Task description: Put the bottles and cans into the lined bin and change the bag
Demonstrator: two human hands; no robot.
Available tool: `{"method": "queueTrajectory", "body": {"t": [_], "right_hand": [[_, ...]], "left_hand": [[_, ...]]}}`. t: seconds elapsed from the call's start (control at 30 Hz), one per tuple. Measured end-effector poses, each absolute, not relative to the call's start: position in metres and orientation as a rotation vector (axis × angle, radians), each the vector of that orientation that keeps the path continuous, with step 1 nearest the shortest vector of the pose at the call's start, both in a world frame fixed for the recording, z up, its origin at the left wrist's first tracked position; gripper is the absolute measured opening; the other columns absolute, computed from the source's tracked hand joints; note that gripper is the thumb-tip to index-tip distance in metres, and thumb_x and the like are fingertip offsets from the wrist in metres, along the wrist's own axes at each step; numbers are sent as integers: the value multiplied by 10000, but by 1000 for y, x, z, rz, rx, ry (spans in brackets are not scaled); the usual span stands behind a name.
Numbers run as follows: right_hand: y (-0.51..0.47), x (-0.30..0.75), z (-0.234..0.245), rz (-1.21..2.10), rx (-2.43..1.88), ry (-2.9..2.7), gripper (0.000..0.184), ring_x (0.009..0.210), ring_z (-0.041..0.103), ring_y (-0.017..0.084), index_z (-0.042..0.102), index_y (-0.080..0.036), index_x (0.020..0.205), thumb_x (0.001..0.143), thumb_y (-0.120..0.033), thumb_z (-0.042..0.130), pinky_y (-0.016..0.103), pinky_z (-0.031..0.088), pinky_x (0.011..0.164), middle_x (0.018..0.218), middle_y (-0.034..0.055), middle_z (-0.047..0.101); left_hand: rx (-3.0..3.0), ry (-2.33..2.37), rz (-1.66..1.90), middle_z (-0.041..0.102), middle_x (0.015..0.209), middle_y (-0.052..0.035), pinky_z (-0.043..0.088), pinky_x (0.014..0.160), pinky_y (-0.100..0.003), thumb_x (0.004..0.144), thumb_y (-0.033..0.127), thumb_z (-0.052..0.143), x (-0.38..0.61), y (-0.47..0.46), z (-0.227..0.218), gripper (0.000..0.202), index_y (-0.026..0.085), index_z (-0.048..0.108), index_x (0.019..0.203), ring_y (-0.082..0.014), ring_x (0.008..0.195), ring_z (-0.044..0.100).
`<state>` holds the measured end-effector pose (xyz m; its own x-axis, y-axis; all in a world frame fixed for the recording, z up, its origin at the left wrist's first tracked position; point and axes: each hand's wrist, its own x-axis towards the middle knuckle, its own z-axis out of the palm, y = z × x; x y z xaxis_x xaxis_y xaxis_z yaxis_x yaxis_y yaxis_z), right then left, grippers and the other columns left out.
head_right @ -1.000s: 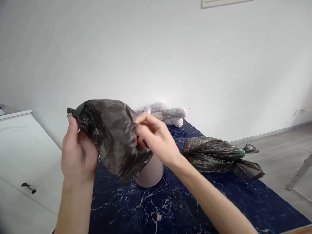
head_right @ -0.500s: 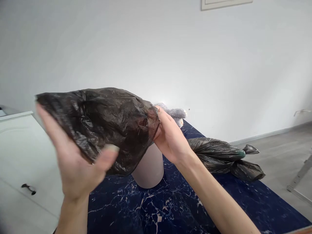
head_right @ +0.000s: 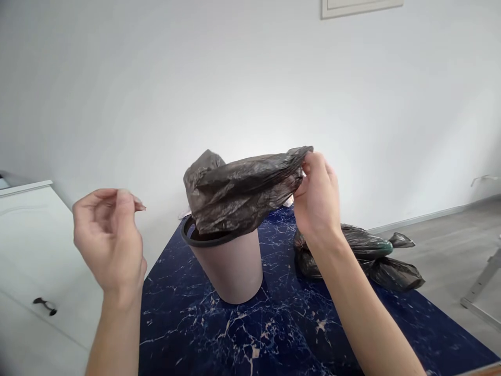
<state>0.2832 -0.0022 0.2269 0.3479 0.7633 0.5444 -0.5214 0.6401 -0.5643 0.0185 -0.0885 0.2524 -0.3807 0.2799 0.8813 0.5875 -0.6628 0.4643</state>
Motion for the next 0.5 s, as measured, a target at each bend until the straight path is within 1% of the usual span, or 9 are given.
{"method": "queueTrajectory", "body": {"t": [0.07,0.13,0.17,0.2,0.23,0.3,0.33,0.4,0.5], "right_hand": [[-12,278,228,888,-367,-989,242,763,585,163,536,-259,775,909,-397,682,307,540,669,835,0,568],[-30,269,230,912,-391,-1142,262,724,562,160,549,-265,798,935,-432,698,307,521,638,791,-9,549],[-40,264,232,910,-386,-1225,261,716,554,158,561,-268,814,941,-439,711,306,513,632,774,-14,544],[-49,260,233,896,-374,-1297,255,712,547,156,574,-269,832,946,-442,722,306,508,632,765,-17,544],[-55,258,234,870,-360,-1352,244,714,547,155,586,-270,848,950,-440,727,309,508,639,767,-18,551],[-62,257,235,781,-354,-1380,228,730,561,157,599,-268,874,966,-440,716,319,521,658,789,-12,576],[-61,258,235,726,-370,-1356,227,737,569,160,596,-268,881,973,-444,706,324,526,660,802,-8,583],[-54,263,234,602,-424,-1275,233,734,573,164,577,-273,883,974,-446,702,330,527,653,808,-6,573],[-45,267,234,378,-526,-1171,231,754,571,177,554,-283,892,938,-401,746,356,528,683,836,-2,545]], "left_hand": [[-1831,-1130,-2033,706,1006,-44,583,932,-363,987,461,689,30,-94,248,275,249,625,1149,-196,947,698],[-2129,-1158,-1800,715,1122,-66,585,950,-386,867,520,811,44,-101,244,528,255,611,1278,-238,1032,700],[-2214,-1181,-1692,716,1174,-71,586,957,-396,793,516,877,50,-103,242,663,266,598,1340,-259,1067,700],[-2237,-1206,-1613,723,1190,-67,587,957,-402,753,489,913,54,-106,240,714,280,606,1363,-271,1076,703],[-2217,-1232,-1566,739,1159,-55,591,939,-399,766,454,910,57,-107,240,645,292,646,1332,-270,1051,711],[-2143,-1282,-1548,773,1018,-27,596,865,-373,890,391,809,56,-109,241,285,295,749,1152,-243,945,729],[-2103,-1299,-1578,778,961,-16,592,830,-354,942,366,750,53,-110,242,141,290,775,1059,-226,898,731],[-2005,-1313,-1714,773,906,5,580,783,-315,964,328,718,44,-112,247,82,281,785,972,-197,847,725],[-1896,-1290,-2022,717,805,34,556,685,-269,912,313,762,28,-113,251,48,269,761,930,-163,759,686]]}}
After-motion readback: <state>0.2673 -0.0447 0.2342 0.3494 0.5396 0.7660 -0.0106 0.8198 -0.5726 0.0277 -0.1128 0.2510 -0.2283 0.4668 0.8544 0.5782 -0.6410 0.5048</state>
